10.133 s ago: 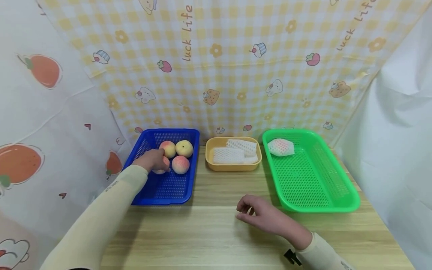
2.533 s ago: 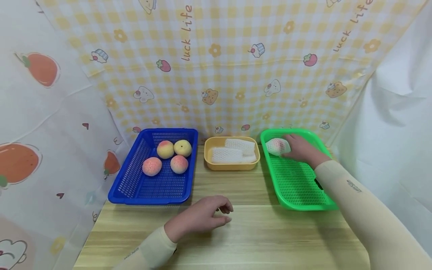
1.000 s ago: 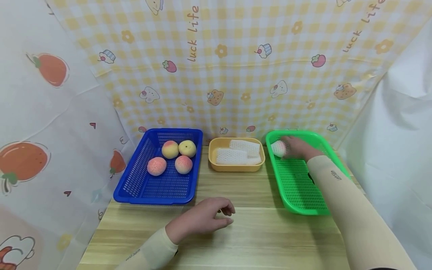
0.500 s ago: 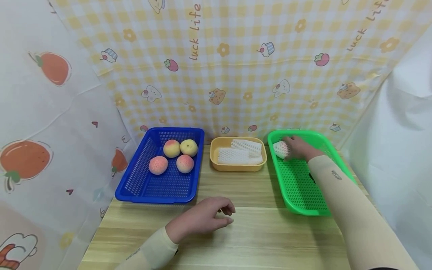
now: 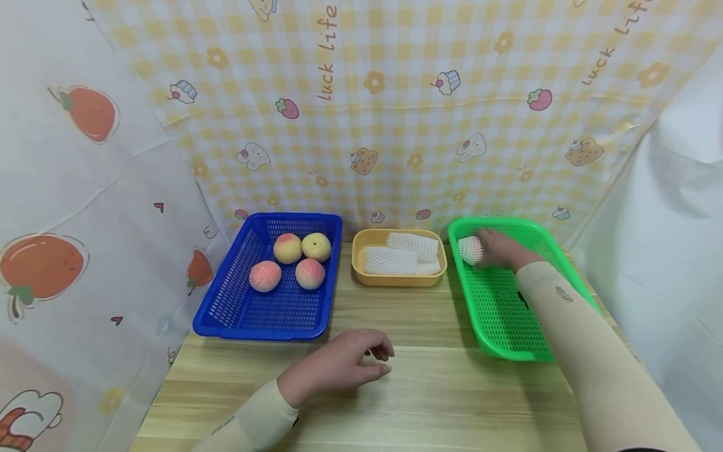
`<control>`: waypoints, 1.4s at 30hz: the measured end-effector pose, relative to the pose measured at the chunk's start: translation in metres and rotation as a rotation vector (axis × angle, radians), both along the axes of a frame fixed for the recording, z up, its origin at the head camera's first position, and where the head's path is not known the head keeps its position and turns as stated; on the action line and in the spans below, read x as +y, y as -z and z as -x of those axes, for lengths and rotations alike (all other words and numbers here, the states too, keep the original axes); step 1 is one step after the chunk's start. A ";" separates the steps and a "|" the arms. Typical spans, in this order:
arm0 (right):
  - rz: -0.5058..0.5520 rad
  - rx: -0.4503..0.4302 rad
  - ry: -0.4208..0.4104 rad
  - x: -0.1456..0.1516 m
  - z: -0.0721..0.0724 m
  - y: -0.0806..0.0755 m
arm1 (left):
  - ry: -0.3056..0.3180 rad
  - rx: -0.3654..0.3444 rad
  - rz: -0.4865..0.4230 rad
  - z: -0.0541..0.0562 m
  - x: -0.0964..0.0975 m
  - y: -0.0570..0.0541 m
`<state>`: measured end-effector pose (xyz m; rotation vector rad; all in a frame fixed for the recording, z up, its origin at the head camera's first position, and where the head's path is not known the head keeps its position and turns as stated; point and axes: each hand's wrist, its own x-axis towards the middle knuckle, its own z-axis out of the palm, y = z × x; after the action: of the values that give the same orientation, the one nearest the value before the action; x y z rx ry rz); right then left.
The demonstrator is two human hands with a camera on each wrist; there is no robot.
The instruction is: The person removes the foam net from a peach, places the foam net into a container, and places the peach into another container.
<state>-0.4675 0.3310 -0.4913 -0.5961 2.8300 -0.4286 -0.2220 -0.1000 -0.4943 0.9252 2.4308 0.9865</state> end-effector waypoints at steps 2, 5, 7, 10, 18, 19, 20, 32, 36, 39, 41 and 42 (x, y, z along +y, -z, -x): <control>0.000 -0.011 0.011 0.002 -0.002 -0.001 | 0.000 -0.003 -0.002 0.000 0.000 0.000; 0.003 -0.030 0.038 0.005 -0.004 -0.001 | 0.000 0.001 -0.002 0.000 0.000 0.000; 0.007 -0.034 0.050 0.006 -0.005 -0.001 | -0.001 0.002 -0.002 0.000 0.000 0.000; 0.025 -0.027 0.059 0.008 -0.006 -0.001 | -0.001 0.002 -0.003 0.001 0.000 0.000; 0.026 -0.006 0.049 0.007 -0.008 -0.004 | 0.005 0.002 -0.002 0.001 0.000 0.000; 0.025 -0.005 0.050 0.007 -0.009 -0.004 | 0.005 0.001 -0.001 0.001 0.000 0.000; 0.025 -0.003 0.050 0.006 -0.009 -0.005 | 0.005 -0.001 -0.001 0.001 0.000 0.000; 0.097 0.038 0.052 0.007 -0.021 -0.021 | -0.005 -0.006 -0.003 0.001 0.000 0.001; 0.111 0.055 0.046 0.007 -0.026 -0.027 | -0.009 -0.006 -0.005 0.001 -0.001 0.001; 0.117 0.055 0.048 0.006 -0.032 -0.034 | -0.006 0.002 -0.008 0.001 -0.002 0.000; 0.119 0.060 0.044 0.004 -0.037 -0.038 | -0.004 0.009 -0.009 0.000 -0.002 0.000; 0.122 0.064 0.041 0.004 -0.039 -0.041 | -0.003 0.012 -0.009 0.000 -0.002 -0.001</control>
<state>-0.4284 0.3346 -0.4507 -0.5860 2.8972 -0.6033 -0.2223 -0.1020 -0.4937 0.9328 2.4402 0.9973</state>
